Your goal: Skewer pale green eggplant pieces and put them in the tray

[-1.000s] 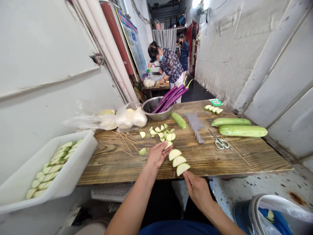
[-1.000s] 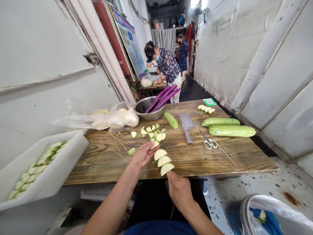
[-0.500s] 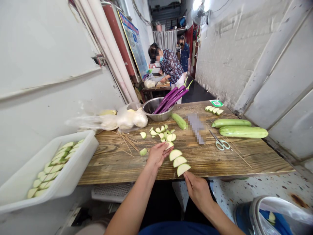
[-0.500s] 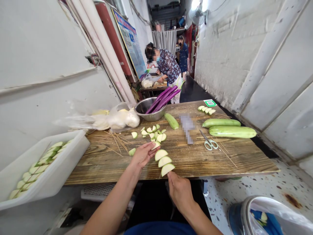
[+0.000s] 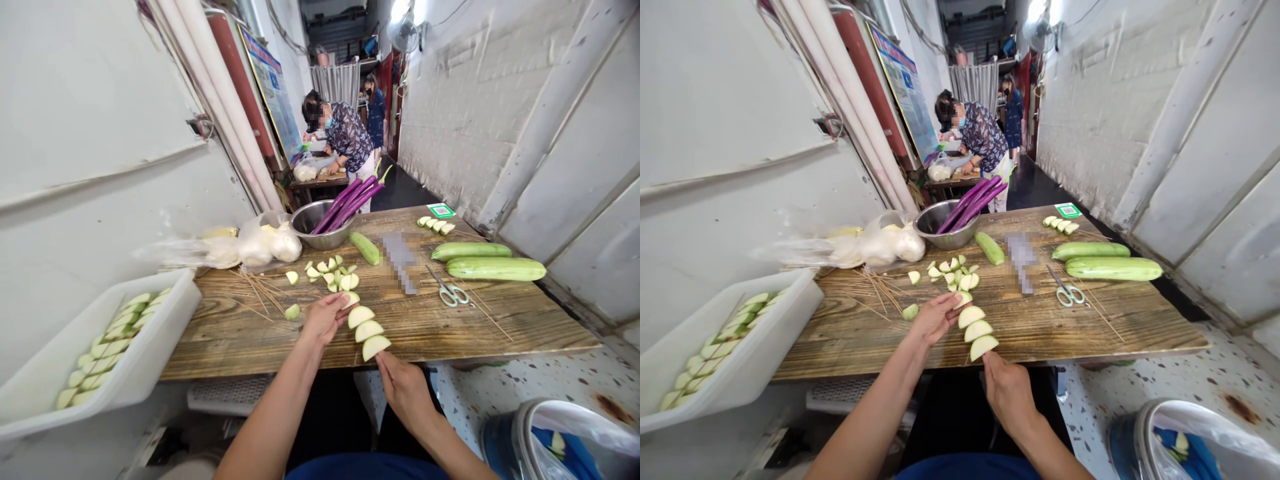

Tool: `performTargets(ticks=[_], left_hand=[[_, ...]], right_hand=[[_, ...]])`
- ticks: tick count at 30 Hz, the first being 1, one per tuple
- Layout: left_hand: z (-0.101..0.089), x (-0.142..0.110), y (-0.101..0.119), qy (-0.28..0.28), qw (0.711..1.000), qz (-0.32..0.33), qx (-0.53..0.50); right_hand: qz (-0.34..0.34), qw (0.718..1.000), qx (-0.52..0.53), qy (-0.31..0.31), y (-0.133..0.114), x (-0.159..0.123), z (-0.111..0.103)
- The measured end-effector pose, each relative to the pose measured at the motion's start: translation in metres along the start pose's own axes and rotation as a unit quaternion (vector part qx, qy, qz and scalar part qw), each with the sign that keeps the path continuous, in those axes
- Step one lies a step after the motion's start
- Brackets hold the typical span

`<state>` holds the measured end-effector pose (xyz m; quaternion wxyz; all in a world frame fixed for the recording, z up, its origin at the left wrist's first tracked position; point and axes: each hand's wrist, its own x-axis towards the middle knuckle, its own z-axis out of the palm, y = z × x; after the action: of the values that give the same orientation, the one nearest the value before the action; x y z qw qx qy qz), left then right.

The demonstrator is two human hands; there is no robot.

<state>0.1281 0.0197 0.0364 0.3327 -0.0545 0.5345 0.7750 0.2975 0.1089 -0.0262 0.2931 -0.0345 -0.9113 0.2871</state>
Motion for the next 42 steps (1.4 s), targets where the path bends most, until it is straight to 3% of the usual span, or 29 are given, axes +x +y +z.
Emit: performTargets(ticks=[6,13,21,26,31,38,40,42], left_hand=[[0.004,-0.001,-0.008,-0.016,0.999,0.020,-0.025],[0.013,0.001,-0.013,0.035,0.995,0.067,-0.065],[0.014,0.001,-0.021,0.026,0.995,0.068,-0.062],[0.006,0.008,-0.004,0.073,0.986,0.096,-0.112],[-0.016,0.011,0.009,0.087,0.988,0.109,-0.063],[-0.028,-0.004,-0.006,0.029,0.997,0.042,0.060],[-0.026,-0.020,-0.021,-0.044,0.989,-0.013,0.142],[-0.024,-0.037,-0.045,-0.174,0.953,-0.103,0.227]], right_hand=[[0.007,1.000,-0.003,-0.007,0.002,0.000,0.000],[0.005,0.999,0.024,-0.024,-0.002,0.000,0.001],[0.011,1.000,0.011,-0.021,-0.001,-0.001,0.003],[0.002,1.000,0.013,-0.013,-0.001,-0.001,0.003],[0.009,1.000,0.020,-0.001,0.003,-0.002,0.001],[0.062,0.998,0.012,-0.011,0.014,0.004,-0.001],[0.075,0.997,-0.013,-0.007,0.015,0.005,-0.009],[0.083,0.996,-0.045,-0.001,0.016,0.005,-0.024]])
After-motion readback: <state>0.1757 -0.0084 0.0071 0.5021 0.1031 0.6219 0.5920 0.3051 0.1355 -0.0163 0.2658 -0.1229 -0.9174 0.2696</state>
